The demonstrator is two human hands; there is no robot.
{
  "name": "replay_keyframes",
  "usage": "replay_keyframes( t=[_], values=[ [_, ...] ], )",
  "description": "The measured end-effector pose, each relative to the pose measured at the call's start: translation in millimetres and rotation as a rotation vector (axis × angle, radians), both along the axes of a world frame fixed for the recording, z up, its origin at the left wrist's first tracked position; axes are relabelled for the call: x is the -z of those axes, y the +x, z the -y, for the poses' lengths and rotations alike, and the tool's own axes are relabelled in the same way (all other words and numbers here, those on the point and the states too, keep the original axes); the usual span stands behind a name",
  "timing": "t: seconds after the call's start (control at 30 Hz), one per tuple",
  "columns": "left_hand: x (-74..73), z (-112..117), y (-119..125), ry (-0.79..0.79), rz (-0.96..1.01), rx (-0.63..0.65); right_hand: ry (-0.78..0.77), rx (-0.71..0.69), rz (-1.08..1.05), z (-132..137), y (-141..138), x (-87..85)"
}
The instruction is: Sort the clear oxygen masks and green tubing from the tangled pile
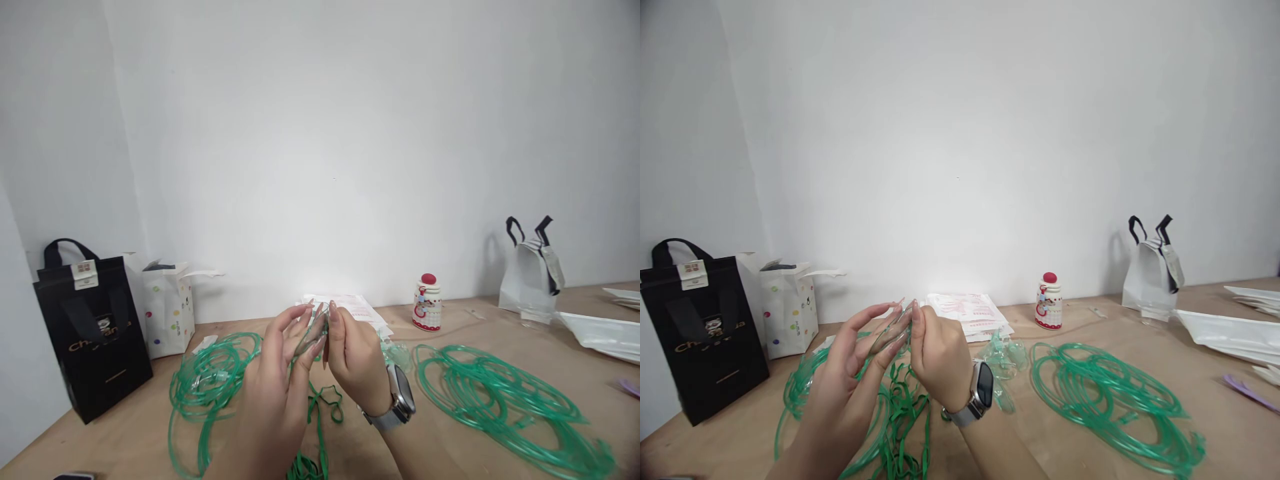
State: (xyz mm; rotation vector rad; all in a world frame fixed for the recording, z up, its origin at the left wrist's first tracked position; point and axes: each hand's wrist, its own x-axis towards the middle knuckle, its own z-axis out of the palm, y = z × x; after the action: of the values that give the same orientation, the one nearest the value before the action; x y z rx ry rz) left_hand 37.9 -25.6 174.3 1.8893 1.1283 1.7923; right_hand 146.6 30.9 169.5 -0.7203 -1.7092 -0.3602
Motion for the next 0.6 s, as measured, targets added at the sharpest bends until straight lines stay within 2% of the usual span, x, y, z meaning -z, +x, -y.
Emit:
replay_keyframes(
  t=[0.1, 0.33, 0.6],
  values=[
    [0.7, 0.4, -0.7, 0.010, -0.018, -0.015, -0.037, -0.026, -0.033, 1.4, -1.6, 1.4],
    [1.5, 0.7, -2.3, -0.033, 0.007, 0.001, -0.007, -0.020, -0.089, -0.1, -5.1, 5.5],
    [0.5, -4.4, -11.6, -0.085, 0.002, 0.099, -0.008, -0.025, -0.123, 1.2, -9.5, 5.8]
  ],
)
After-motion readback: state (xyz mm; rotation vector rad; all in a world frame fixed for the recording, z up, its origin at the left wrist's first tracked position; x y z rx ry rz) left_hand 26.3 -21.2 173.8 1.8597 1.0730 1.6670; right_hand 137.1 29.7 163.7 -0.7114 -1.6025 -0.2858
